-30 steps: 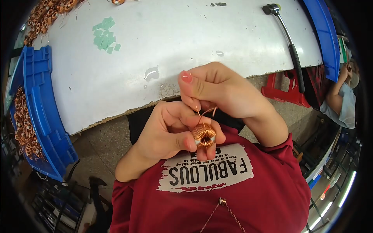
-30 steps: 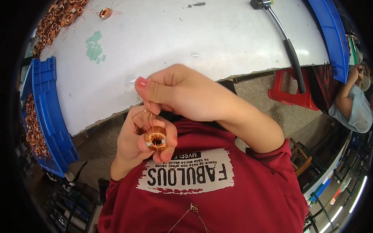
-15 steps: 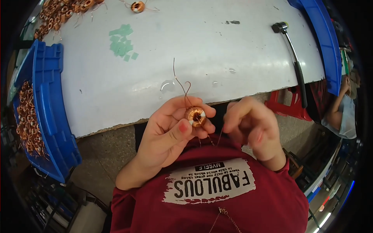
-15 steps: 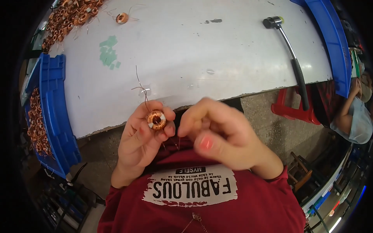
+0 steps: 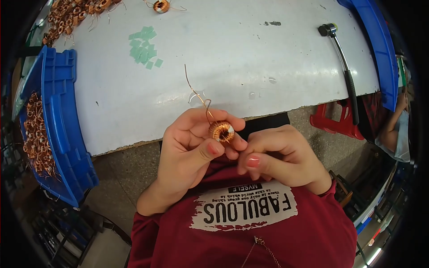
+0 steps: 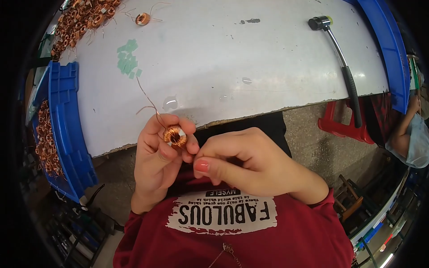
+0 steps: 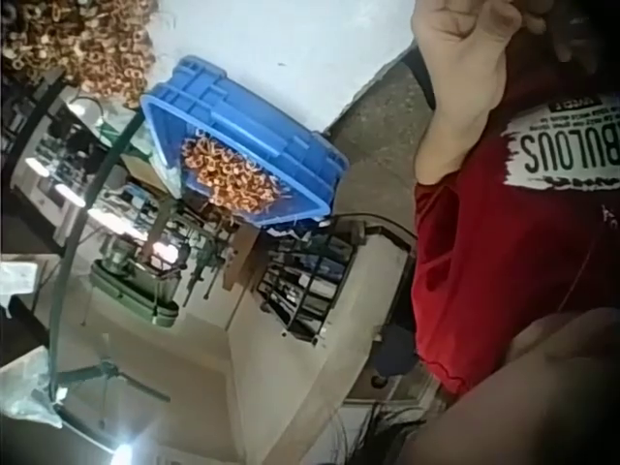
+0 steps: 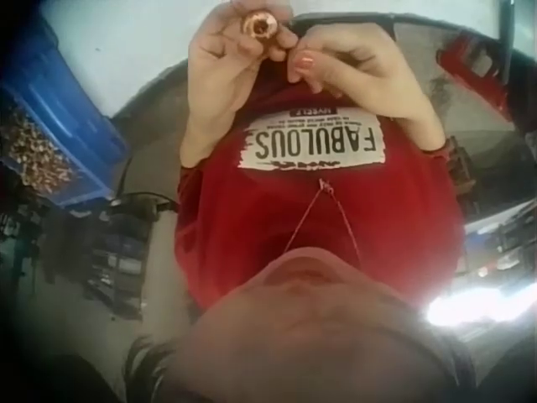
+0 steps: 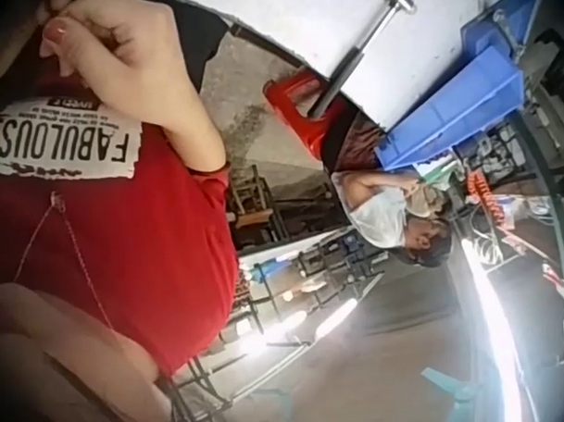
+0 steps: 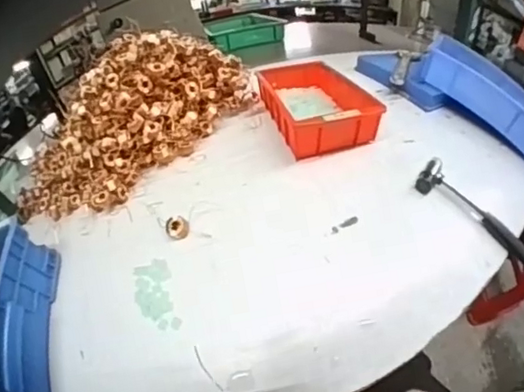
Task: The recorder is assembling and tapping copper coils with wires at a factory workstation.
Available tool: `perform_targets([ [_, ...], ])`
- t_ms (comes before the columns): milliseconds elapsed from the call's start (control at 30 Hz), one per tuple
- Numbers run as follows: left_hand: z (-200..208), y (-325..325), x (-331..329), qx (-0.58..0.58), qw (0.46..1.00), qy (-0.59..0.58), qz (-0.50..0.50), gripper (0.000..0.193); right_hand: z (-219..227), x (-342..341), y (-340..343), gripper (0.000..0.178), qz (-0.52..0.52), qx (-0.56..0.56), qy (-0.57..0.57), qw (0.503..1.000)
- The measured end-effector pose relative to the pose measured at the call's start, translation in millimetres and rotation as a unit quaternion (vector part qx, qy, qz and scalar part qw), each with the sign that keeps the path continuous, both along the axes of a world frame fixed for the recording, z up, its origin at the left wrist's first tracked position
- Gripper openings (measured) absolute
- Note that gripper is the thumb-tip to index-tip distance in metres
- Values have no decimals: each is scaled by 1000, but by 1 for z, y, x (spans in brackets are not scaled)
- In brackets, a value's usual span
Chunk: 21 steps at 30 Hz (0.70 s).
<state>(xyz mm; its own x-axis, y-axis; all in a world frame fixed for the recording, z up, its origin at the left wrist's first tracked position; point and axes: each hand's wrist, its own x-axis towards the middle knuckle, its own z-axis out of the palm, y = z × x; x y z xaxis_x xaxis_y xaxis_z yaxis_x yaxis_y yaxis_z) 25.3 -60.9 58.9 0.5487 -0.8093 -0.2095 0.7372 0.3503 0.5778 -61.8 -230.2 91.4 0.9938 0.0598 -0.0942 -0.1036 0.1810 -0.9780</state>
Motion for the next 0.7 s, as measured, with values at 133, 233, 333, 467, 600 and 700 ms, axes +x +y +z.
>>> perform_targets([
  [133,-11,2,-7,-37,998,-24,39,40,5,-3,-8,9,-166,304,45,937],
  [233,-6,-2,-7,-36,998,5,53,40,-12,-9,-9,17,-114,245,-31,962],
  [333,-4,-3,-7,-35,996,33,73,41,-27,-12,-6,17,-94,-15,-201,975],
  [467,-4,1,-7,-40,996,76,23,42,-43,-15,1,17,-55,-355,-399,844],
  [600,4,-4,-7,-1,997,78,2,43,-53,-15,11,15,-48,-504,-445,738],
  [700,5,-5,-3,10,999,28,-11,43,-47,-17,5,15,-55,-514,-442,733],
])
